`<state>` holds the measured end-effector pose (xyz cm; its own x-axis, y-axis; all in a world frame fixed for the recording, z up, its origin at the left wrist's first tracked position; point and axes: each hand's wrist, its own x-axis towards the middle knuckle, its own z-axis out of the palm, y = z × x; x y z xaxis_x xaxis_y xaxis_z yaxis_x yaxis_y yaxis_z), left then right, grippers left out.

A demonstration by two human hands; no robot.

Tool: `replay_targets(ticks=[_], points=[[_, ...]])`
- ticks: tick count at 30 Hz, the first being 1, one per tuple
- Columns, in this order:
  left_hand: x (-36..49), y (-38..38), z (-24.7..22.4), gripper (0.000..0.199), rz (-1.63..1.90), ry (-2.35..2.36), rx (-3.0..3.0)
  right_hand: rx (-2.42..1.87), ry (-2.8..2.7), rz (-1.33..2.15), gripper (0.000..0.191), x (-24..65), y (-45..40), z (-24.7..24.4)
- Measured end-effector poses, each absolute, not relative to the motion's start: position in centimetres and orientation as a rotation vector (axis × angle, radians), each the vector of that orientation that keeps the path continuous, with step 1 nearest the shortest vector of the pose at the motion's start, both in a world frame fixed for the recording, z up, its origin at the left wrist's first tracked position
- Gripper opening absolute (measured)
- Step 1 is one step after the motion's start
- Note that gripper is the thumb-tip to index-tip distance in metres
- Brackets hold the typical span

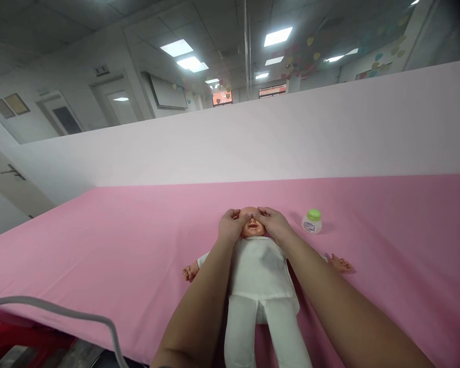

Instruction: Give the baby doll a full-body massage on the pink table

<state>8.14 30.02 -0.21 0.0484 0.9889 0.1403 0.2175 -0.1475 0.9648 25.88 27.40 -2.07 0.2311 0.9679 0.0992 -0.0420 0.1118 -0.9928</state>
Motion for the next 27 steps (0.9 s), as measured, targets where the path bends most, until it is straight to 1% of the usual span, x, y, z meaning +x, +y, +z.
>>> replay_targets(ticks=[6,9,16,19,24,27], points=[[8.6,30.3,-0.1,0.045,1.181,1.390,1.502,-1.229,-1.032,0.941,0.045,25.7,27.6,-2.2],[8.9,30.4,-0.2,0.040,1.193,1.388,1.472,-1.228,-1.017,0.939,0.038,25.6,27.5,-2.0],[8.7,30.1,-0.1,0.026,1.235,1.198,1.325,-1.201,-0.948,1.015,0.030,25.6,27.1,-1.4],[8.0,30.0,0.1,0.028,1.191,1.159,1.318,-1.171,-0.941,1.072,0.030,25.9,26.9,-1.4],[6.7,30.2,0.0,0.041,1.120,1.104,1.310,-1.146,-0.961,1.139,0.038,26.4,26.5,-1.4],[6.6,30.1,0.0,0.040,1.104,1.077,1.313,-1.133,-0.984,1.150,0.041,26.5,26.3,-1.1]])
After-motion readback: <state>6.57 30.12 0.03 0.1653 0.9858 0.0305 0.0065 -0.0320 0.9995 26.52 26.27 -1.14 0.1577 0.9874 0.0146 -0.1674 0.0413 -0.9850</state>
